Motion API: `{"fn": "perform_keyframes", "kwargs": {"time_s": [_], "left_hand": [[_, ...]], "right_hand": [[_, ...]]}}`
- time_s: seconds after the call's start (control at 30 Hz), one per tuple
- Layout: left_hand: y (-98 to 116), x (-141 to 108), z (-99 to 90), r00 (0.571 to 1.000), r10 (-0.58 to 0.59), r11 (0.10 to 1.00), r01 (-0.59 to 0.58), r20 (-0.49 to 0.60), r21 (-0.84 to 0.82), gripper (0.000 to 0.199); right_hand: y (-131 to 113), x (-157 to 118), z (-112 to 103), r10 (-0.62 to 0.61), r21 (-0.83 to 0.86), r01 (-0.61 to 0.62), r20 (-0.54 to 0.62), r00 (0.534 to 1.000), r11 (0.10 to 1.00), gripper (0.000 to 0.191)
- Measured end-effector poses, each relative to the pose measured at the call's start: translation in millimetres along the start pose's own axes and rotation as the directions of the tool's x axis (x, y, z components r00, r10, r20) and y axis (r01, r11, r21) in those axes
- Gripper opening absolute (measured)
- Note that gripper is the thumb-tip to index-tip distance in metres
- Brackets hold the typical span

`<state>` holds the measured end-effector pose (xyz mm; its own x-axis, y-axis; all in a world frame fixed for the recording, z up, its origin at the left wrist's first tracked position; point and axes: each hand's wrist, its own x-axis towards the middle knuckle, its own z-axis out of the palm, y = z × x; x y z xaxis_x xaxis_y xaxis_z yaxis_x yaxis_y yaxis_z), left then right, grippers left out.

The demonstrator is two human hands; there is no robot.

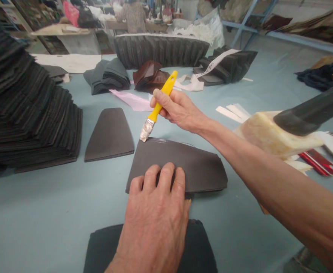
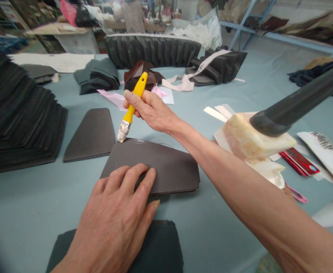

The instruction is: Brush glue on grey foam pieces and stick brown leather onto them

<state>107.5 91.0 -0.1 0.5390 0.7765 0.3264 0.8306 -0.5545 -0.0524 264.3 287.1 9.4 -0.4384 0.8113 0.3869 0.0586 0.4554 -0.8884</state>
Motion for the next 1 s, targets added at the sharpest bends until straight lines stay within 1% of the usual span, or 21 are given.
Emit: {"fn": "perform_keyframes", "kwargs": {"time_s": [0.07, 0.13, 0.27, 0.5, 0.67, 0.77, 0.87, 0.93, 1.0], "left_hand": [[-1, -1, 0.0, 1.000, 0.008, 1.000, -0.009, 0.022, 0.009, 0.039], [-2, -3, 0.0, 0.999, 0.012, 1.000, -0.013, 0.039, 0.019, 0.039], [-2, -4, 0.9, 0.999, 0.007, 1.000, -0.008, 0.048, 0.026, 0.041], [-2, -4, 1.0, 0.999, 0.020, 0.999, -0.022, 0.051, 0.041, 0.042], [-3, -4, 0.1, 0.998, 0.032, 0.998, -0.035, 0.052, 0.057, 0.043], [-4, -5, -0.9, 0.998, 0.037, 0.998, -0.040, 0.060, 0.050, 0.044], [-4, -6, -1.9, 0.998, 0.034, 0.998, -0.037, 0.055, 0.055, 0.044], [-4, -5, -2.1, 0.998, 0.031, 0.998, -0.035, 0.057, 0.059, 0.044], [-3, -4, -2.1, 0.997, 0.036, 0.997, -0.040, 0.064, 0.061, 0.044]], "right_hand": [[-1, 1, 0, 0.000, -0.039, 0.001, 0.003, 1.000, 0.999, 0.069], [-2, 1, -1, -0.025, -0.071, 0.027, 0.016, 1.000, 0.997, 0.069], [-5, 2, -4, -0.078, -0.115, 0.085, 0.064, 0.995, 0.990, 0.068], [-9, 1, -13, -0.103, -0.189, 0.122, 0.107, 0.989, 0.974, 0.069], [-18, -6, -18, -0.051, -0.285, 0.073, 0.085, 0.995, 0.956, 0.070], [-29, -12, -20, -0.017, -0.329, 0.040, 0.071, 0.997, 0.944, 0.063], [-38, -18, -22, 0.043, -0.368, -0.024, 0.042, 0.998, 0.929, 0.054], [-41, -22, -25, 0.044, -0.375, -0.028, 0.033, 0.999, 0.926, 0.052], [-41, -26, -29, 0.019, -0.371, -0.006, 0.030, 0.999, 0.929, 0.053]]}}
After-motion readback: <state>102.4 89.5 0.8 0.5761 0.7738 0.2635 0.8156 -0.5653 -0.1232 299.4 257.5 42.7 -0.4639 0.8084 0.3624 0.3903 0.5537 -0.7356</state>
